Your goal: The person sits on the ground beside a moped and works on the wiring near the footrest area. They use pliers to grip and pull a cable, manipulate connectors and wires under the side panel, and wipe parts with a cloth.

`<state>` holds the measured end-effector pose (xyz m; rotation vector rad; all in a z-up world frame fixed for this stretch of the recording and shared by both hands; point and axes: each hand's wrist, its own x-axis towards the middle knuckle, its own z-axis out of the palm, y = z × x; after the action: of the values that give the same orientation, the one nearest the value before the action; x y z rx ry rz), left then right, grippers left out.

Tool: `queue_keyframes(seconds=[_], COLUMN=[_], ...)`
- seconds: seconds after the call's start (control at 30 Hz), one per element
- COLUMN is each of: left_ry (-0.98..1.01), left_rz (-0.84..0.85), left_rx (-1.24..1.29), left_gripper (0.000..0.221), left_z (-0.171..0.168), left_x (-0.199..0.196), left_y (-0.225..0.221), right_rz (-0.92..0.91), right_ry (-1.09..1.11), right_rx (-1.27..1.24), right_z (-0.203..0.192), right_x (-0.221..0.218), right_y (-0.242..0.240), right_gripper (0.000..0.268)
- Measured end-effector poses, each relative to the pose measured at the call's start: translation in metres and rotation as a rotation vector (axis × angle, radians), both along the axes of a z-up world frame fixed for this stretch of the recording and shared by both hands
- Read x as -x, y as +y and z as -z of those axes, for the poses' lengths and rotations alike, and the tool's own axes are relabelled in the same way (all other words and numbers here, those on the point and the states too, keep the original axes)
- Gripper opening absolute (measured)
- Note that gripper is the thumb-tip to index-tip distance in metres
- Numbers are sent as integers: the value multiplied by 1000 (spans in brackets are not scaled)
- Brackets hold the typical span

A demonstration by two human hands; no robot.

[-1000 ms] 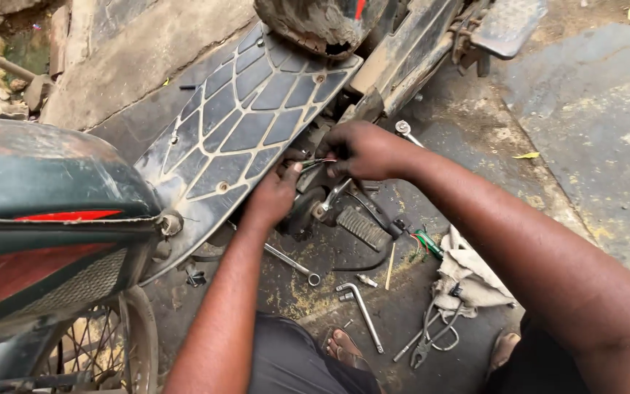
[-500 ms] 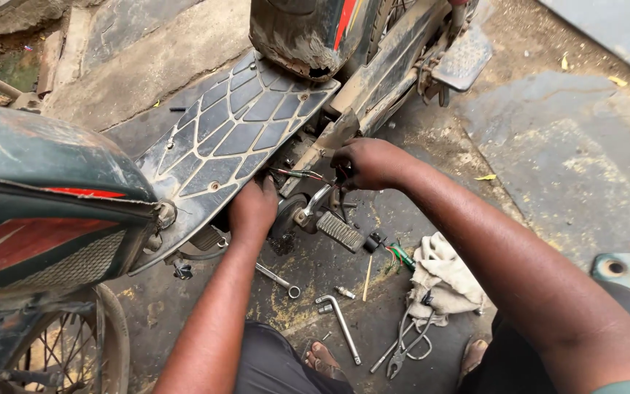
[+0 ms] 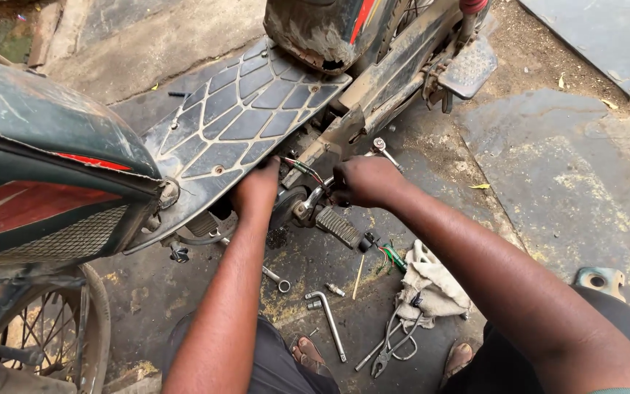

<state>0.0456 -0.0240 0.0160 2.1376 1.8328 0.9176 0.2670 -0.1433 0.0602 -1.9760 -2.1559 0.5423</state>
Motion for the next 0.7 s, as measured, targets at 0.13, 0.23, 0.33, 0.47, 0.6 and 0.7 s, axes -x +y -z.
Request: queue_keyframes(seconds=[0.13,0.23,0.33,0.47,0.6,0.7], left_ry=[31,86,108,15,-66,48], left_rz=[1,6,-5,16,50,-42], left_rx=[64,147,229,156,-48,-9], left_gripper=[50,45,42,41,50,50], left_z=[-15,-19,-27,-18,39,20], left_x=[-5,-7,-10,-12,-8,-15], left_y=[-6,-6,-9,-5,30,14], right_rz=[-10,18,53,21,28,-40], right_ry=[-17,95,361,662,910,957], right_rx=[-85,-51,44,104,193,131], right_z=[27,2,-28,-47,-65,-62], right_x=[-6,-10,-14,-20,-23,-25], right_y=[16,18,20,22,20,20], right_gripper=[25,22,22,19,17,16])
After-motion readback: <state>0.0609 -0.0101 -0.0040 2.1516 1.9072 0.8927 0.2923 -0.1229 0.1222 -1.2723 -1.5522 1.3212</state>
